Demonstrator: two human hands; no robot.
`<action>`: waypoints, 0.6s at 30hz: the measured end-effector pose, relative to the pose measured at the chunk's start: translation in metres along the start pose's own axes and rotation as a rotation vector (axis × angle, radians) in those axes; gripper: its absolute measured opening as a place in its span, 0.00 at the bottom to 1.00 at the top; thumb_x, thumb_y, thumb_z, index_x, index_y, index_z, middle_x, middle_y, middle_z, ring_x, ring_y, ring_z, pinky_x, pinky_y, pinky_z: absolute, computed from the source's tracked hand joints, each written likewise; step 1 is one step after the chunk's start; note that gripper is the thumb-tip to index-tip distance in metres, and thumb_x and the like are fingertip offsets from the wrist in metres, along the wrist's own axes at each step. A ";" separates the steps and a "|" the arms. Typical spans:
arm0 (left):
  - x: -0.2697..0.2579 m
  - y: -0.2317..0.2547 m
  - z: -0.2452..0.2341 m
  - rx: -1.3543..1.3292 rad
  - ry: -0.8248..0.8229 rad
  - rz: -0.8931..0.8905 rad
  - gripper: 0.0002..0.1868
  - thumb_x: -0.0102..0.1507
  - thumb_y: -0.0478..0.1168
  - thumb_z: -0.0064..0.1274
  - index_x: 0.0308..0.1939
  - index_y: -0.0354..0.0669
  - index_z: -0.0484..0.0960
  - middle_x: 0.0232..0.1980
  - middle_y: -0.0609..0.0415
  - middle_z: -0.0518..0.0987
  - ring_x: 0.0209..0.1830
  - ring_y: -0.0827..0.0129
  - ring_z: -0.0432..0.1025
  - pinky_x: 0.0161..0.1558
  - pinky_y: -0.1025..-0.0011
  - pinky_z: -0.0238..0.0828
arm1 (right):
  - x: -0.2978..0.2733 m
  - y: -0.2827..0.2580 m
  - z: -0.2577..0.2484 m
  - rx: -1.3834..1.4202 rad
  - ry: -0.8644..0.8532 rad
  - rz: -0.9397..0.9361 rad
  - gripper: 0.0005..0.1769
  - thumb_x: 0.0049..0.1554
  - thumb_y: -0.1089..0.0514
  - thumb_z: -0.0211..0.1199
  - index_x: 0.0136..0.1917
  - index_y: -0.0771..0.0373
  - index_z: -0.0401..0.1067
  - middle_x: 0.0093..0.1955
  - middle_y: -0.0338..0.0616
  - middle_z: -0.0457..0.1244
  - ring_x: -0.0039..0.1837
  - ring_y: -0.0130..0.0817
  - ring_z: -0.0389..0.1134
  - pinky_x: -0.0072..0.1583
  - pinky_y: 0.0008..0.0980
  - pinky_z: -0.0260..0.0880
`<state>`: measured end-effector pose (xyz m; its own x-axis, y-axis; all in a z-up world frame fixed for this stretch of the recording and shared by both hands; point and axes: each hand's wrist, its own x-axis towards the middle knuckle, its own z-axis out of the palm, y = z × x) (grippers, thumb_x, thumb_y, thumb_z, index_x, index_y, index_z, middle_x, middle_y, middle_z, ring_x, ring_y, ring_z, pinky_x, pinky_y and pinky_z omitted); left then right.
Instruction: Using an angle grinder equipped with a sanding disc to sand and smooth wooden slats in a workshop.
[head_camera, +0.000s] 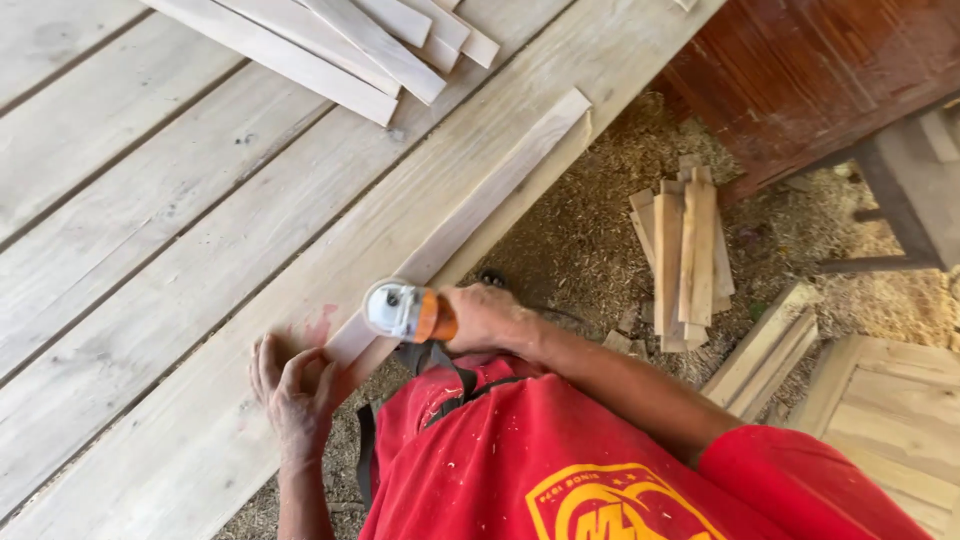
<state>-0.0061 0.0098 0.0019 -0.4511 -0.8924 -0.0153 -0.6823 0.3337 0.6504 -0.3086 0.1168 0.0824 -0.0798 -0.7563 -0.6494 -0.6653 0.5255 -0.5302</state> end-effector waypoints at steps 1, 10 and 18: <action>0.000 0.001 0.001 0.013 0.009 -0.004 0.17 0.56 0.46 0.67 0.47 0.54 0.86 0.83 0.43 0.58 0.86 0.46 0.45 0.82 0.50 0.36 | 0.004 0.011 -0.006 -0.016 0.075 -0.021 0.43 0.41 0.41 0.75 0.64 0.62 0.66 0.51 0.57 0.70 0.53 0.52 0.73 0.56 0.47 0.75; 0.004 0.017 -0.004 -0.024 0.040 -0.038 0.14 0.56 0.44 0.68 0.45 0.51 0.86 0.83 0.45 0.60 0.86 0.49 0.47 0.82 0.53 0.41 | -0.011 0.027 -0.057 -0.105 0.020 0.096 0.46 0.37 0.48 0.77 0.66 0.60 0.65 0.53 0.53 0.70 0.53 0.48 0.73 0.57 0.43 0.75; 0.004 0.013 -0.005 -0.053 0.046 -0.037 0.14 0.55 0.41 0.67 0.44 0.51 0.88 0.82 0.45 0.61 0.85 0.50 0.48 0.81 0.53 0.43 | -0.008 0.062 -0.058 -0.025 0.132 0.122 0.42 0.39 0.50 0.74 0.64 0.63 0.66 0.52 0.53 0.71 0.52 0.46 0.76 0.58 0.41 0.76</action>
<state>-0.0140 0.0086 0.0139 -0.3985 -0.9172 -0.0064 -0.6658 0.2845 0.6897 -0.3920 0.1333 0.0864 -0.2572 -0.7328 -0.6300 -0.6628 0.6082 -0.4368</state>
